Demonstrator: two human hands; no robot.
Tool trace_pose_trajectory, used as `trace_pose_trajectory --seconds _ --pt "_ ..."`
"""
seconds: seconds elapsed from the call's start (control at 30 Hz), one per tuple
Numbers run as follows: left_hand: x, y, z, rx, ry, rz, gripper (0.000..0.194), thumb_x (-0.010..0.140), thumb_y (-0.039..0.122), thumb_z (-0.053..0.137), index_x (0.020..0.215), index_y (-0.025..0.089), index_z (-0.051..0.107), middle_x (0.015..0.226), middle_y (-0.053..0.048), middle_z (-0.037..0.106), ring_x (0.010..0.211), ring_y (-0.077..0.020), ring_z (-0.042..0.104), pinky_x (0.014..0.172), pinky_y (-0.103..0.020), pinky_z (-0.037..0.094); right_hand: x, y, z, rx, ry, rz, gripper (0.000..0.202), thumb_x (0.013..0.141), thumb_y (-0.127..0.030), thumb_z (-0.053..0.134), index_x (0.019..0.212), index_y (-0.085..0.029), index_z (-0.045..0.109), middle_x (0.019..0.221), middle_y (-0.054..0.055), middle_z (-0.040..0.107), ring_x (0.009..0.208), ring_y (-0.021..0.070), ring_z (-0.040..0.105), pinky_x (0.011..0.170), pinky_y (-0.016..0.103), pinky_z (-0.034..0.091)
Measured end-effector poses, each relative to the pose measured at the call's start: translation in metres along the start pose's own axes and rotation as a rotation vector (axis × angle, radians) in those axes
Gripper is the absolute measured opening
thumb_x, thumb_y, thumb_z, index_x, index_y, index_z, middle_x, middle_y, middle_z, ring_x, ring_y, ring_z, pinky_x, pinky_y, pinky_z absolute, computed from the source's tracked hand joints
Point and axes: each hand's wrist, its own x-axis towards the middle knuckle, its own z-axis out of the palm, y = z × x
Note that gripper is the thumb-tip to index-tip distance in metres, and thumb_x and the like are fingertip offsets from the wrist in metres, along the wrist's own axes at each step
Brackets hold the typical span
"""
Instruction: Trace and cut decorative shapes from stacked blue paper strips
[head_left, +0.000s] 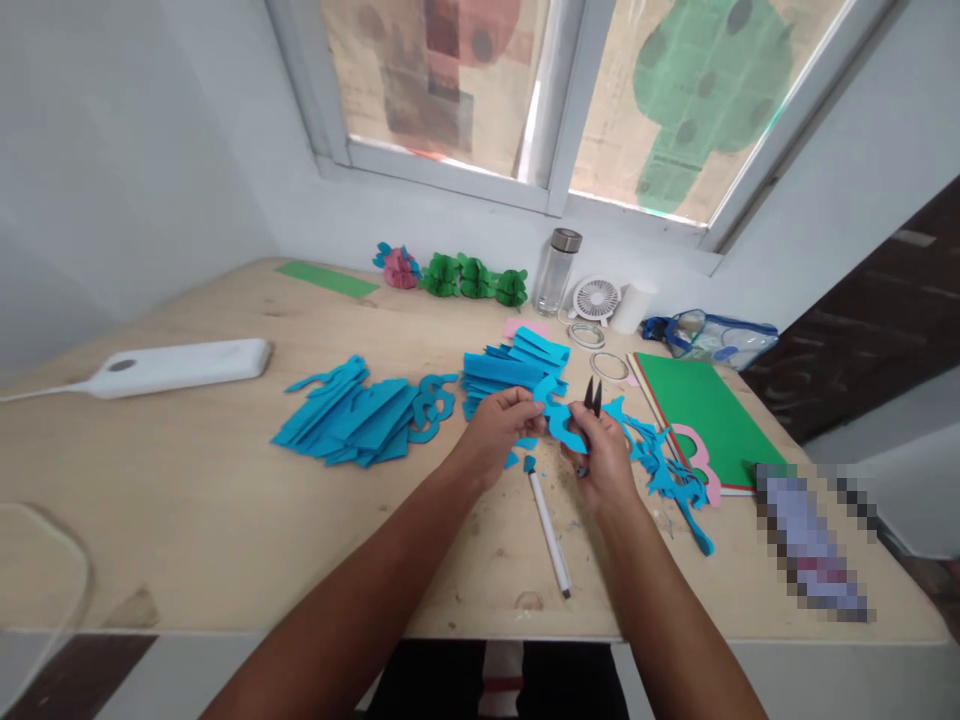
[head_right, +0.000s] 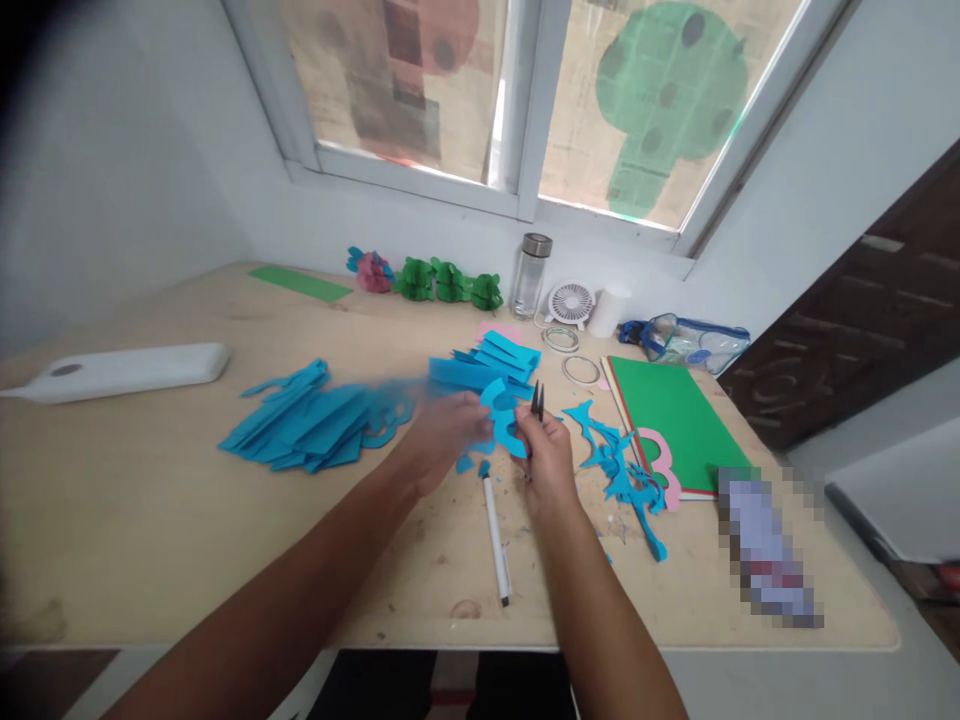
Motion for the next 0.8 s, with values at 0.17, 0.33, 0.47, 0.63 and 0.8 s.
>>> trace_pose_trajectory --seconds 0.17,0.33,0.47,0.63,0.8 --pt "0.004 0.002 -0.002 -0.134 0.150 0.081 0.027 0.054 0.024 0.080 0.065 0.017 0.056 0.054 0.003 0.060 0.053 -0.0092 0.056 0.058 -0.022 0.046 0.003 0.004 -0.001 0.124 -0.090 0.004 0.038 0.069 -0.053 0.073 0.074 -0.016 0.065 0.043 -0.011 0.032 0.036 0.0036 0.019 0.035 0.020 0.012" --pt "0.003 0.001 -0.002 -0.143 0.170 0.103 0.028 0.056 0.029 0.081 0.064 0.017 0.056 0.057 0.001 0.064 0.056 -0.0107 0.059 0.062 -0.025 0.050 0.007 0.011 0.000 0.036 0.002 -0.072 0.038 0.058 -0.046 0.083 0.071 -0.018 0.060 0.044 -0.013 0.031 0.036 0.0032 0.021 0.036 0.020 0.012" --pt "0.008 -0.003 -0.005 -0.039 0.168 0.093 0.026 0.059 0.032 0.077 0.068 0.017 0.057 0.057 0.000 0.063 0.054 -0.0111 0.058 0.058 -0.025 0.048 0.011 0.013 -0.001 0.019 0.039 -0.071 0.037 0.055 -0.044 0.082 0.070 -0.018 0.059 0.043 -0.012 0.031 0.037 0.0038 0.022 0.036 0.020 0.013" --pt "0.014 0.008 -0.011 0.098 0.376 0.253 0.020 0.060 0.025 0.069 0.076 0.018 0.058 0.056 0.003 0.062 0.051 -0.0111 0.055 0.054 -0.024 0.045 0.013 0.013 -0.003 0.035 0.032 -0.074 0.037 0.055 -0.043 0.082 0.068 -0.018 0.058 0.042 -0.012 0.031 0.037 0.0040 0.022 0.037 0.020 0.012" --pt "0.003 0.036 -0.029 0.186 0.406 0.336 0.012 0.062 0.022 0.067 0.072 0.018 0.062 0.059 0.002 0.063 0.055 -0.0115 0.057 0.057 -0.023 0.046 0.010 0.013 -0.002 -0.016 -0.044 -0.052 0.035 0.055 -0.042 0.082 0.066 -0.018 0.059 0.041 -0.012 0.031 0.036 0.0042 0.022 0.037 0.021 0.013"
